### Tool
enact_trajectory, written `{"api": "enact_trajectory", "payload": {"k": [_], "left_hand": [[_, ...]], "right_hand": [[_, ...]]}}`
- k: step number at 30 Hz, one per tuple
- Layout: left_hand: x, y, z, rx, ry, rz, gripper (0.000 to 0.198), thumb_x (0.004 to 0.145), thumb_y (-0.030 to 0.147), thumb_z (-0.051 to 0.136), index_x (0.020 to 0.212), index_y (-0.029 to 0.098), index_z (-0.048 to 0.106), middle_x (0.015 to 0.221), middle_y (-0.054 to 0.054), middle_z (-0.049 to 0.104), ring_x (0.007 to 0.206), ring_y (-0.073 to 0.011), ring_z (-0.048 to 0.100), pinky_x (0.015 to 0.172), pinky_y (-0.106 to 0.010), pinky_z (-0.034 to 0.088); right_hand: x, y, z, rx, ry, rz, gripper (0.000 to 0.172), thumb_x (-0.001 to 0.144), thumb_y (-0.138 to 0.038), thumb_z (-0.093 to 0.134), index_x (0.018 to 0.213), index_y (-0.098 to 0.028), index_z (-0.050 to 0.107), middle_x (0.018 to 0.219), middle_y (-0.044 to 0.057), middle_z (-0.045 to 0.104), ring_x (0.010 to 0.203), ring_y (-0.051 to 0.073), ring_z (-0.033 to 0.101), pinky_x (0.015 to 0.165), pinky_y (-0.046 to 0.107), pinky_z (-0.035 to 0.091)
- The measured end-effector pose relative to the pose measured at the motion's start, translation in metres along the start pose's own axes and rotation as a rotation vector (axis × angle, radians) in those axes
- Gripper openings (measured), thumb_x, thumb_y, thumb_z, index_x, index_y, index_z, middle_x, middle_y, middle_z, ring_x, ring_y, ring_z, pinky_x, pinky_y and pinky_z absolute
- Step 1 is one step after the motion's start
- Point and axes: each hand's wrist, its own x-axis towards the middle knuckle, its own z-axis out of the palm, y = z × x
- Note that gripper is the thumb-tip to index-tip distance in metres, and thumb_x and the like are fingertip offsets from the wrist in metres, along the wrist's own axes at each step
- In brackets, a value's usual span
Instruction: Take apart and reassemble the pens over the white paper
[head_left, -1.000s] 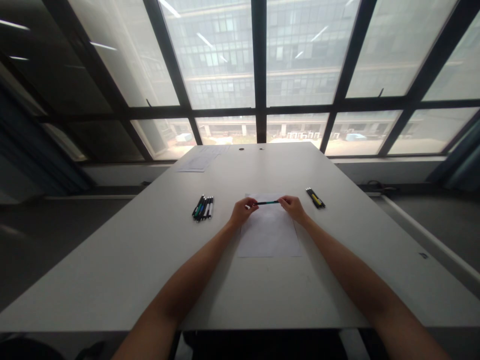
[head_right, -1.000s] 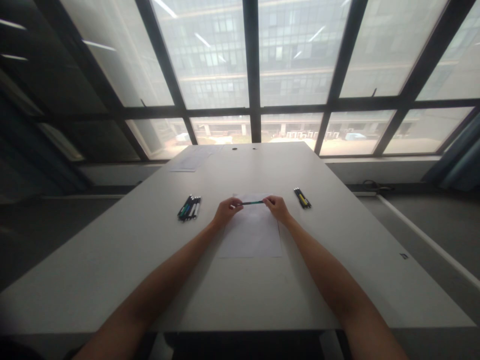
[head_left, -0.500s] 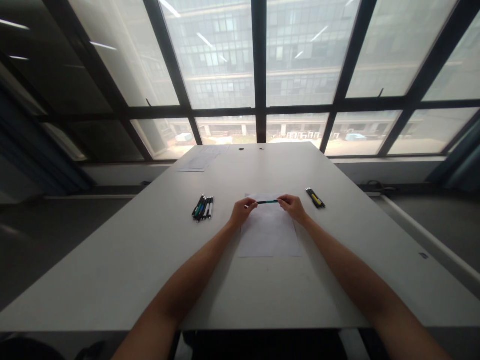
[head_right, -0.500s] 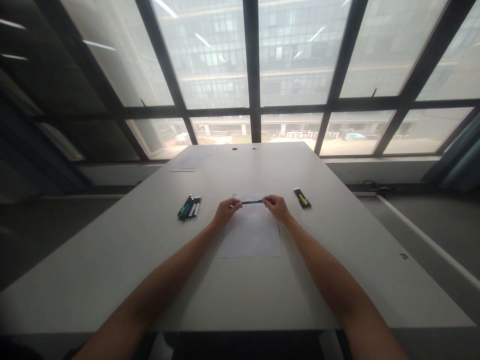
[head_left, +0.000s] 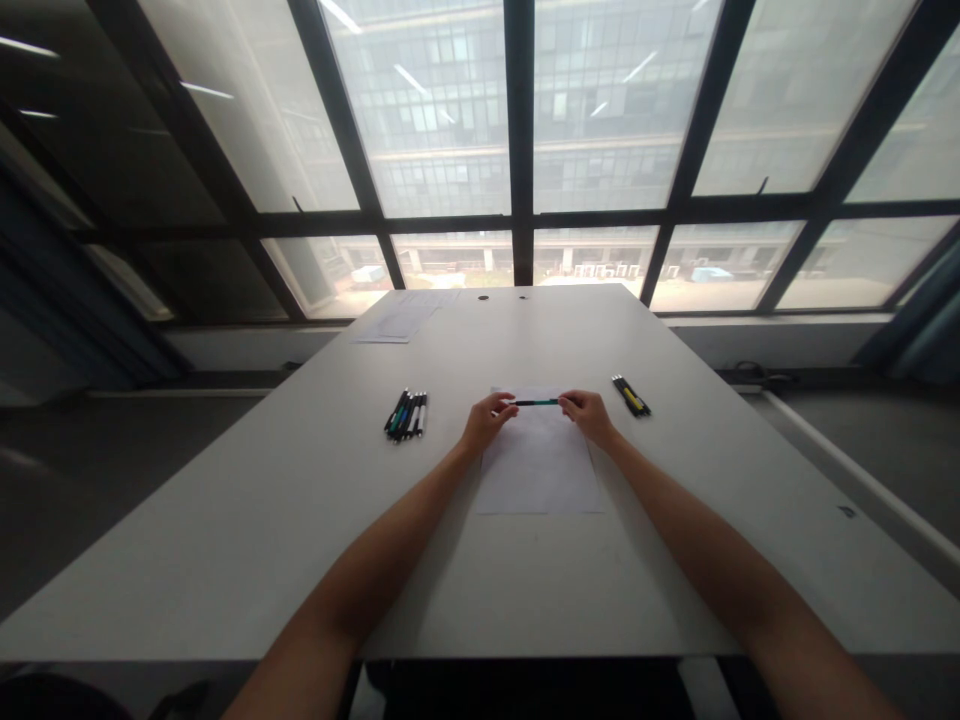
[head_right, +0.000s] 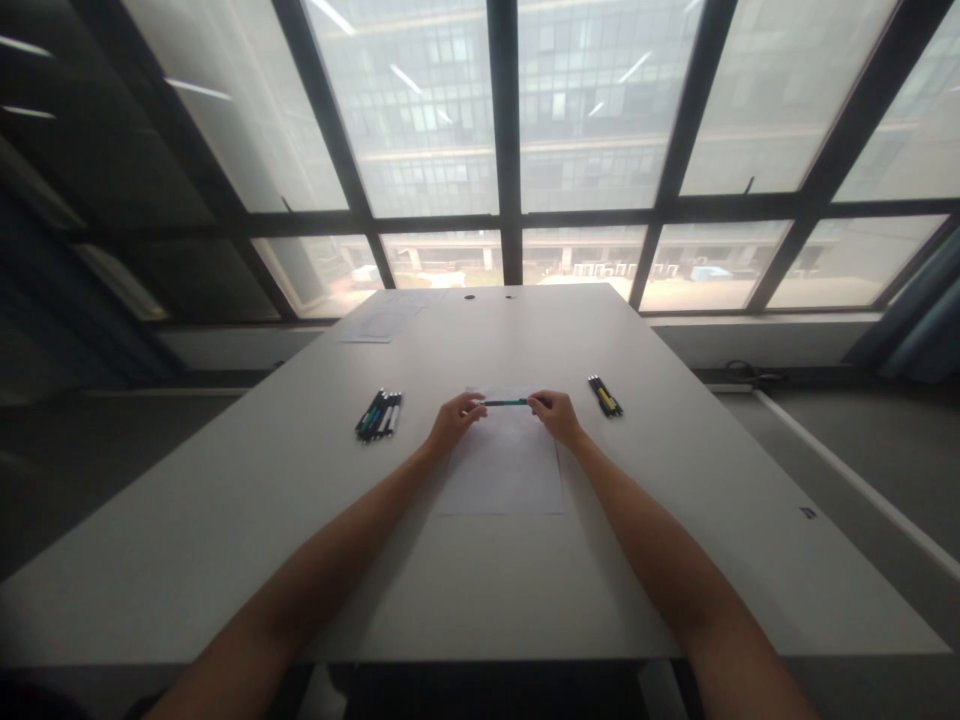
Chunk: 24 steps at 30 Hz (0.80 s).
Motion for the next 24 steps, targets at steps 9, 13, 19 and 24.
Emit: {"api": "enact_trajectory", "payload": {"k": [9,13,19,24], "left_hand": [[-0.0001,-0.0016,-0.0005,0.045,0.05,0.018,0.022,0.08,0.039,0.067,0.084,0.017,0.067,0.077,-0.003,0.07,0.07,-0.0148,0.063,0.062,-0.024,0.047],[0.0003,0.0014,-0.0013,0.047,0.01,0.012,0.03,0.086,0.043,0.058,0.077,0.016,0.067,0.074,-0.003,0.07,0.067,-0.0141,0.063,0.065,-0.025,0.048],[0.0002,0.0001,0.0003,0.035,-0.033,-0.023,0.029,0.085,0.044,0.058,0.084,0.017,0.067,0.071,-0.002,0.069,0.066,-0.0141,0.062,0.064,-0.025,0.047],[0.0,-0.0016,0.0007,0.073,0.034,-0.001,0.027,0.077,0.04,0.069,0.092,0.018,0.066,0.079,-0.002,0.07,0.072,-0.0155,0.064,0.063,-0.025,0.048]], "right_hand": [[-0.0002,0.0022,-0.0007,-0.007,-0.006,0.003,0.035,0.078,-0.047,0.064,0.077,-0.013,0.072,0.058,0.003,0.063,0.049,0.012,0.05,0.045,0.023,0.037],[-0.0011,-0.0022,-0.0003,0.0,-0.008,0.012,0.036,0.077,-0.048,0.064,0.077,-0.013,0.071,0.056,0.002,0.062,0.047,0.012,0.048,0.044,0.023,0.036],[-0.002,-0.0048,-0.0005,-0.004,-0.005,0.013,0.037,0.077,-0.049,0.064,0.077,-0.013,0.071,0.057,0.003,0.062,0.046,0.012,0.048,0.044,0.024,0.036],[-0.001,-0.0009,-0.0006,-0.016,-0.002,0.011,0.038,0.077,-0.051,0.064,0.078,-0.013,0.071,0.057,0.004,0.063,0.047,0.012,0.048,0.044,0.023,0.036]]}}
